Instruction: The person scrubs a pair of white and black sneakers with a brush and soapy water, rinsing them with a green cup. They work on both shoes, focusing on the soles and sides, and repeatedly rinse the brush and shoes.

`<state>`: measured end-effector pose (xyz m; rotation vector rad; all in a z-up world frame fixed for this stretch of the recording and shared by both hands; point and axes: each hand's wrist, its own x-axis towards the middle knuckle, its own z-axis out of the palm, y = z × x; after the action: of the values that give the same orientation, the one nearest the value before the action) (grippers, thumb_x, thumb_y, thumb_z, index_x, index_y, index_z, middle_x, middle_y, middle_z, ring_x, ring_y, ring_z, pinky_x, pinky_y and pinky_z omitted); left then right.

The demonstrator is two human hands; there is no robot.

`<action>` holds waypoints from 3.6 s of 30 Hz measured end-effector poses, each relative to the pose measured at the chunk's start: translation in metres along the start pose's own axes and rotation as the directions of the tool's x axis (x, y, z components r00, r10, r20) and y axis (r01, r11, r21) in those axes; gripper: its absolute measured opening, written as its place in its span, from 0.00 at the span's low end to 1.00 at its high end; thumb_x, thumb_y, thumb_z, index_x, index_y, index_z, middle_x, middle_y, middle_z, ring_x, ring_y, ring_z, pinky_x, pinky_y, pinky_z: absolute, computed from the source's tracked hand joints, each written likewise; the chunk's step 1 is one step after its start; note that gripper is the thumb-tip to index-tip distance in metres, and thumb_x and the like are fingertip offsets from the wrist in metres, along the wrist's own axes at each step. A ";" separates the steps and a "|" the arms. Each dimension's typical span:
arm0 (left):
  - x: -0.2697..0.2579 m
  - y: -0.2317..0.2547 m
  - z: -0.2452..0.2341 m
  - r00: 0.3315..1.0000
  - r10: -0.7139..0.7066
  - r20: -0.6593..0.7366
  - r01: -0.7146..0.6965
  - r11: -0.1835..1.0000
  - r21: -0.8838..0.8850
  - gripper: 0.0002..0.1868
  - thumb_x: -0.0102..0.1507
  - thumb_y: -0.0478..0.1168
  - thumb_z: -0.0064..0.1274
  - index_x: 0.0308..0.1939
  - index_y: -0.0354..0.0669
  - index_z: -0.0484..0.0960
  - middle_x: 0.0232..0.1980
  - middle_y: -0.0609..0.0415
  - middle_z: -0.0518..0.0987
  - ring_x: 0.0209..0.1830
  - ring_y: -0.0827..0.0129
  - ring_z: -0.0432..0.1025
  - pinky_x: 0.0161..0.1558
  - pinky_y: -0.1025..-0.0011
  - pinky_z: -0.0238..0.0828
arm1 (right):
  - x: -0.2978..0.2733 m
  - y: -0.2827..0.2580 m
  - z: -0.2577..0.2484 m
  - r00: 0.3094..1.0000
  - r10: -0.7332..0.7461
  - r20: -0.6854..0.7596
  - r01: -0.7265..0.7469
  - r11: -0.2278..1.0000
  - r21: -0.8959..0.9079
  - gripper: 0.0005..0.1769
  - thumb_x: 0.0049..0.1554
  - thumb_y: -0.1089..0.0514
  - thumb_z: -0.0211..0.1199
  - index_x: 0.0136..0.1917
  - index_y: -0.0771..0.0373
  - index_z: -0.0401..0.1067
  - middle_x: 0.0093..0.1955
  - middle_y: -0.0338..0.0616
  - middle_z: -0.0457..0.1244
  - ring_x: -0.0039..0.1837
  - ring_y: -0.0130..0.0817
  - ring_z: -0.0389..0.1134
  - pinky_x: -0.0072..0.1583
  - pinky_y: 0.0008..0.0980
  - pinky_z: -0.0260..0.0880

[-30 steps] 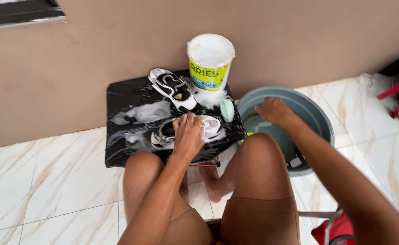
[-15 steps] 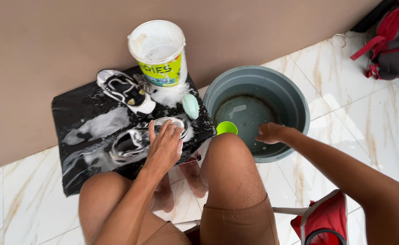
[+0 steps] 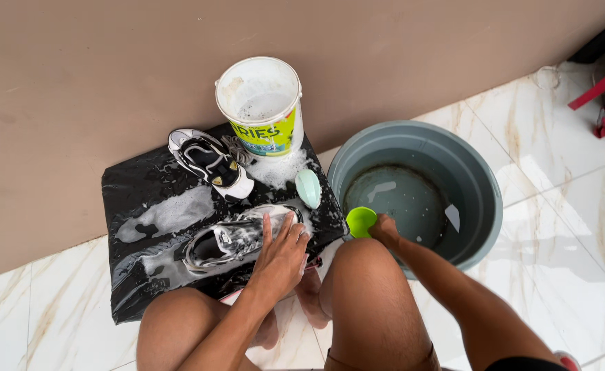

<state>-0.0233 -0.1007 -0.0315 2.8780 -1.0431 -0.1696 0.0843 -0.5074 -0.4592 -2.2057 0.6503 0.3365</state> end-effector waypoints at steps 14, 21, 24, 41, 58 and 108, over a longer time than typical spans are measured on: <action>0.000 -0.015 0.045 0.996 0.047 -0.076 -0.052 0.997 -0.063 0.31 0.70 0.39 0.66 0.78 0.37 0.83 0.87 0.40 0.70 1.01 0.32 0.45 0.86 0.03 0.30 | -0.037 -0.014 -0.062 0.987 0.139 0.075 -0.124 0.976 -0.180 0.42 0.72 0.69 0.57 0.96 0.57 0.53 0.87 0.73 0.57 0.74 0.72 0.77 0.65 0.60 0.81; 0.003 -0.020 0.033 0.993 0.040 -0.112 -0.053 0.992 -0.118 0.30 0.78 0.39 0.62 0.85 0.35 0.78 0.87 0.35 0.71 0.98 0.24 0.50 0.85 0.01 0.38 | 0.005 0.023 -0.064 0.815 -0.474 0.333 -0.023 0.549 0.836 0.43 0.72 0.54 0.57 0.96 0.69 0.58 0.70 0.83 0.69 0.68 0.75 0.77 0.69 0.82 0.81; 0.018 -0.029 0.044 0.988 -0.004 -0.153 -0.001 1.000 -0.028 0.50 0.64 0.36 0.77 0.89 0.43 0.69 0.82 0.40 0.67 0.92 0.35 0.60 0.83 0.09 0.54 | -0.079 -0.117 -0.140 0.905 -0.097 0.413 -0.263 0.636 0.726 0.42 0.71 0.76 0.48 0.96 0.65 0.59 0.83 0.91 0.62 0.79 0.95 0.67 0.77 0.85 0.75; 0.054 -0.039 0.034 0.985 -0.126 -0.114 0.131 0.990 0.041 0.58 0.70 0.51 0.81 0.94 0.32 0.63 0.92 0.30 0.67 0.98 0.32 0.57 0.97 0.20 0.46 | -0.303 -0.329 -0.264 0.893 -0.166 0.417 -0.159 0.751 0.641 0.41 0.71 0.77 0.45 0.96 0.73 0.56 0.84 0.88 0.63 0.81 0.82 0.70 0.81 0.72 0.76; 0.069 -0.091 0.019 0.948 -0.153 -0.280 0.129 0.986 -0.102 0.52 0.54 0.78 0.82 0.66 0.44 0.92 0.53 0.42 0.95 0.56 0.44 0.90 0.74 0.27 0.72 | -0.306 -0.400 -0.209 0.799 -0.327 0.504 -0.086 0.769 0.634 0.41 0.73 0.73 0.45 0.97 0.77 0.46 0.81 0.96 0.63 0.73 0.83 0.76 0.77 0.64 0.84; -0.008 -0.109 -0.089 0.678 -0.238 -0.695 -0.425 0.645 -0.635 0.45 0.66 0.50 0.84 0.84 0.42 0.81 0.76 0.35 0.88 0.81 0.36 0.80 0.85 0.38 0.74 | -0.439 -0.567 -0.253 0.799 -0.519 0.304 0.357 0.816 0.456 0.41 0.75 0.68 0.49 0.97 0.78 0.46 0.88 0.83 0.55 0.84 0.83 0.69 0.76 0.66 0.87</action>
<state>0.0516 -0.0090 0.0453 1.7714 -0.6906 0.4422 0.0395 -0.2367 0.2499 -1.7583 -0.0586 0.3796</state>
